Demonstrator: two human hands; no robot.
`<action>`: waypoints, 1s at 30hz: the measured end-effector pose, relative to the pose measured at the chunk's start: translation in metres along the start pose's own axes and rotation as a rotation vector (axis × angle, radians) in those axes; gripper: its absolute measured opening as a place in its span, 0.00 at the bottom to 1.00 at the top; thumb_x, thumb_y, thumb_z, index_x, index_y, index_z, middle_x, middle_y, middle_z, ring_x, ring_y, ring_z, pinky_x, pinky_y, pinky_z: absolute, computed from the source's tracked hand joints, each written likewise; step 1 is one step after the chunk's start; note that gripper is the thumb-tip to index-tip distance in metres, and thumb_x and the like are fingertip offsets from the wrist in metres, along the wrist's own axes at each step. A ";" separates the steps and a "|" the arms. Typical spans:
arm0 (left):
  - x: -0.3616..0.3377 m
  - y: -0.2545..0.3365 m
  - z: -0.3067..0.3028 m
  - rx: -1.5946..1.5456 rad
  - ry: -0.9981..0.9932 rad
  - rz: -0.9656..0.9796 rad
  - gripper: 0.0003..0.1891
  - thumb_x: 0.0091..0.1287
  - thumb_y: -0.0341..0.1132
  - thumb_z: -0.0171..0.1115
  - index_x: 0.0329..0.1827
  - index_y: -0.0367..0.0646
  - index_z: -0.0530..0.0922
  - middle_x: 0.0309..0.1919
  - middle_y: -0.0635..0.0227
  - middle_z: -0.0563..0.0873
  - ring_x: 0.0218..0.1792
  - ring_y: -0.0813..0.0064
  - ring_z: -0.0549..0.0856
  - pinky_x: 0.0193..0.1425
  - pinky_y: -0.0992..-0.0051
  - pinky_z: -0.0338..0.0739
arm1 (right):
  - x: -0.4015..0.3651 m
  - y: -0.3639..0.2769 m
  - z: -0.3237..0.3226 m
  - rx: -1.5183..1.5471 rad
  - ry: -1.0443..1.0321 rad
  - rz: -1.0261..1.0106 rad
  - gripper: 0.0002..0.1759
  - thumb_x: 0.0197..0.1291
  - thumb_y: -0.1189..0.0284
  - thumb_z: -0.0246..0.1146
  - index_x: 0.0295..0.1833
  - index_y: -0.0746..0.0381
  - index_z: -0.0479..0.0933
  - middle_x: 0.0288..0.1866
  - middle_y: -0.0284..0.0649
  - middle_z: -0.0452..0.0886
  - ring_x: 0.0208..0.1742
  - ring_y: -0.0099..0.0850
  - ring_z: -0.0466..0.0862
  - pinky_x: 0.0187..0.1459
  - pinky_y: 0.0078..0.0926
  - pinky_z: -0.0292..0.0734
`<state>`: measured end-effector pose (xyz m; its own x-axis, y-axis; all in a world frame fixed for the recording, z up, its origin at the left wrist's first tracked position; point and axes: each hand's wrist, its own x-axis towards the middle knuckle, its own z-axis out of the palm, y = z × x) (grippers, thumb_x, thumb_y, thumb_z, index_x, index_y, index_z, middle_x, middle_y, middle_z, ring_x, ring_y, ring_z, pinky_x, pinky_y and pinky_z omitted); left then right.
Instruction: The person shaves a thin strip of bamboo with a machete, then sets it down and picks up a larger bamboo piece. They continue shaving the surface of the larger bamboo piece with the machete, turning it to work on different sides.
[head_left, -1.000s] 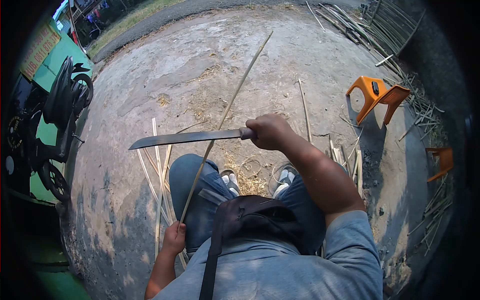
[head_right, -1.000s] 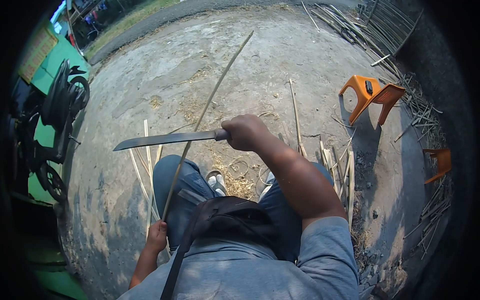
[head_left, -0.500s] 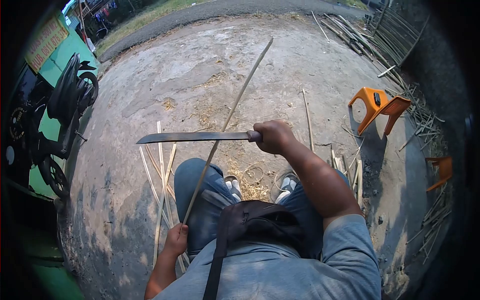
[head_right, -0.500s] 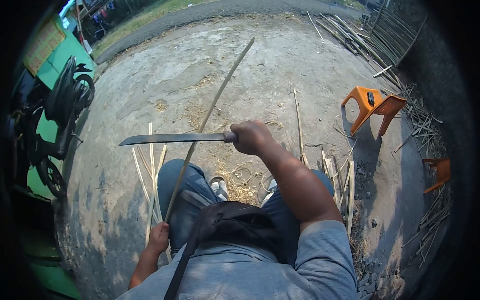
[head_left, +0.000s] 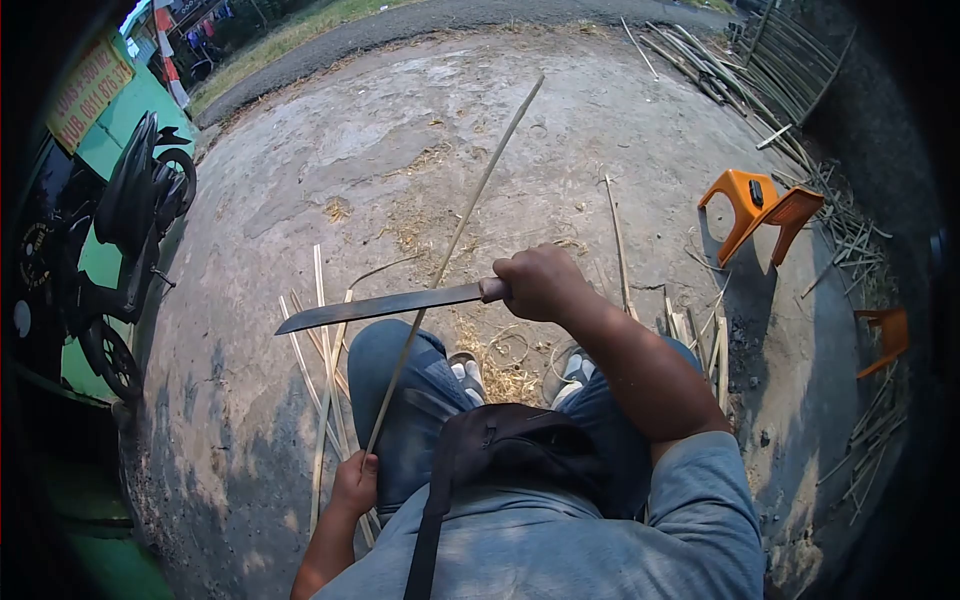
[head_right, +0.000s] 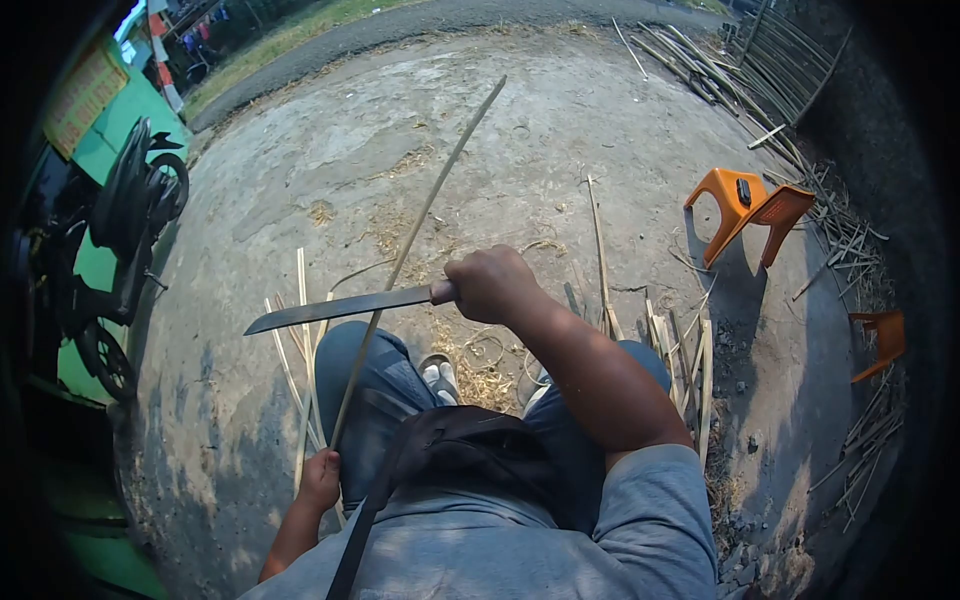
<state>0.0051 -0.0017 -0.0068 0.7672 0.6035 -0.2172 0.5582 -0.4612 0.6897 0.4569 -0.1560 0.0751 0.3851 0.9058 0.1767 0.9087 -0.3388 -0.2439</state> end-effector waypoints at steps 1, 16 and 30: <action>0.000 0.003 0.000 -0.020 -0.005 -0.004 0.36 0.80 0.68 0.48 0.32 0.38 0.75 0.21 0.66 0.75 0.27 0.75 0.76 0.32 0.67 0.71 | 0.001 0.002 0.002 0.000 0.003 0.014 0.10 0.63 0.61 0.65 0.36 0.54 0.85 0.32 0.42 0.89 0.38 0.47 0.90 0.41 0.48 0.84; -0.001 -0.002 0.001 -0.015 0.021 0.022 0.36 0.80 0.67 0.50 0.33 0.35 0.75 0.21 0.54 0.76 0.25 0.63 0.78 0.34 0.61 0.73 | -0.012 0.007 -0.004 0.105 -0.023 0.050 0.06 0.60 0.64 0.66 0.38 0.53 0.85 0.34 0.44 0.88 0.40 0.48 0.90 0.44 0.50 0.84; 0.002 -0.011 0.002 -0.056 -0.008 -0.002 0.37 0.80 0.68 0.49 0.32 0.36 0.75 0.21 0.58 0.76 0.26 0.67 0.78 0.34 0.63 0.73 | 0.006 0.004 0.013 0.021 -0.058 -0.025 0.14 0.65 0.57 0.65 0.36 0.56 0.85 0.34 0.45 0.89 0.39 0.49 0.90 0.42 0.49 0.85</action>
<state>0.0008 0.0033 -0.0158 0.7686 0.5991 -0.2246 0.5418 -0.4227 0.7265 0.4604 -0.1480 0.0627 0.3521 0.9273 0.1271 0.9140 -0.3115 -0.2600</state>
